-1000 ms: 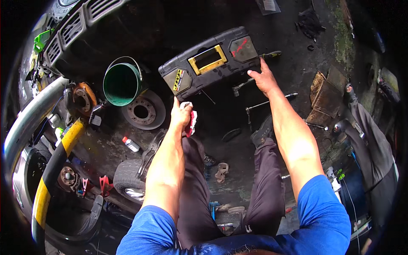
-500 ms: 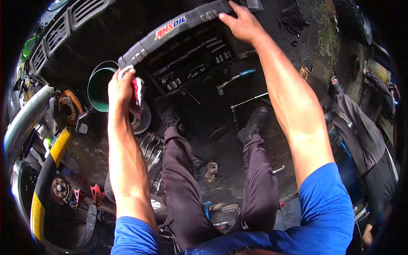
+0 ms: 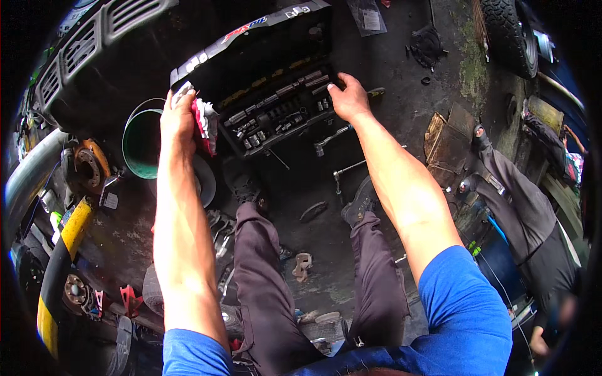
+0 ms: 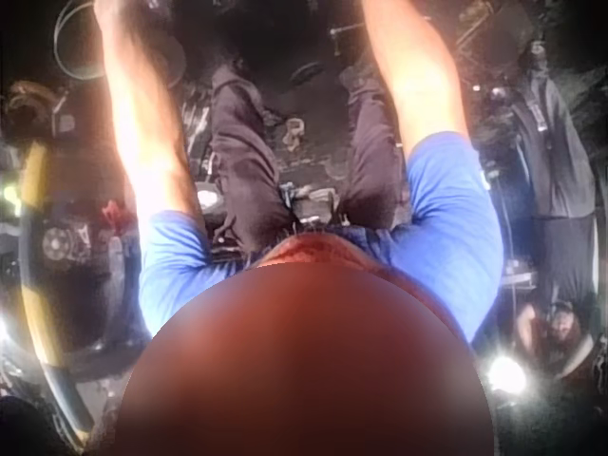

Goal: Replacing or repairing components on the underside of a vehicle and inspecting new parts.

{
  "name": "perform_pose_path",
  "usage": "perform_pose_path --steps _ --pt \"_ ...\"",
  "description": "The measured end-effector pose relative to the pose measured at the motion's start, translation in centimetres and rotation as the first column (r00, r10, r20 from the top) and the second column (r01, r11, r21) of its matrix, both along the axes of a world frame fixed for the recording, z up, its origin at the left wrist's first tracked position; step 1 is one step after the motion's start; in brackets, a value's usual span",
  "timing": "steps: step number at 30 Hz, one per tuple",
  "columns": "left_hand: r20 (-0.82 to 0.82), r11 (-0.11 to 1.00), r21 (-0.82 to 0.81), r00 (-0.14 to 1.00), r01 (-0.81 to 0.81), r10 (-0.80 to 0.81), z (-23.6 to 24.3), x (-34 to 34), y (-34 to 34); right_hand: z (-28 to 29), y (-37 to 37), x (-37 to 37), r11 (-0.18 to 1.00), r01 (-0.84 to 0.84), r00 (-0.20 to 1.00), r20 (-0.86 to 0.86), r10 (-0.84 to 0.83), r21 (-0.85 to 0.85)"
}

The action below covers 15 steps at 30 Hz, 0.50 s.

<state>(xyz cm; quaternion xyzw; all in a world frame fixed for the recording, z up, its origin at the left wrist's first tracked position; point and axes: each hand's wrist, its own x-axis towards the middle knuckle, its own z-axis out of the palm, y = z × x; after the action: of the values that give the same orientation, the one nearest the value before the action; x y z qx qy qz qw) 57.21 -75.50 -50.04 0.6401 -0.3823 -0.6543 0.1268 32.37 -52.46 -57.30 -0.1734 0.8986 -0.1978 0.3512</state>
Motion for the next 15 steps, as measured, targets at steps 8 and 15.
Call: perform_pose_path --steps 8,15 --pt "-0.417 0.937 0.190 0.840 -0.292 0.346 5.0 0.4 11.7 -0.2 -6.5 -2.9 0.941 -0.330 0.897 -0.283 0.339 0.079" --pt "-0.373 0.911 0.212 0.832 -0.353 0.409 7.6 0.5 14.3 -3.5 -8.6 -4.6 0.863 -0.413 0.766 -0.401 0.502 0.291"
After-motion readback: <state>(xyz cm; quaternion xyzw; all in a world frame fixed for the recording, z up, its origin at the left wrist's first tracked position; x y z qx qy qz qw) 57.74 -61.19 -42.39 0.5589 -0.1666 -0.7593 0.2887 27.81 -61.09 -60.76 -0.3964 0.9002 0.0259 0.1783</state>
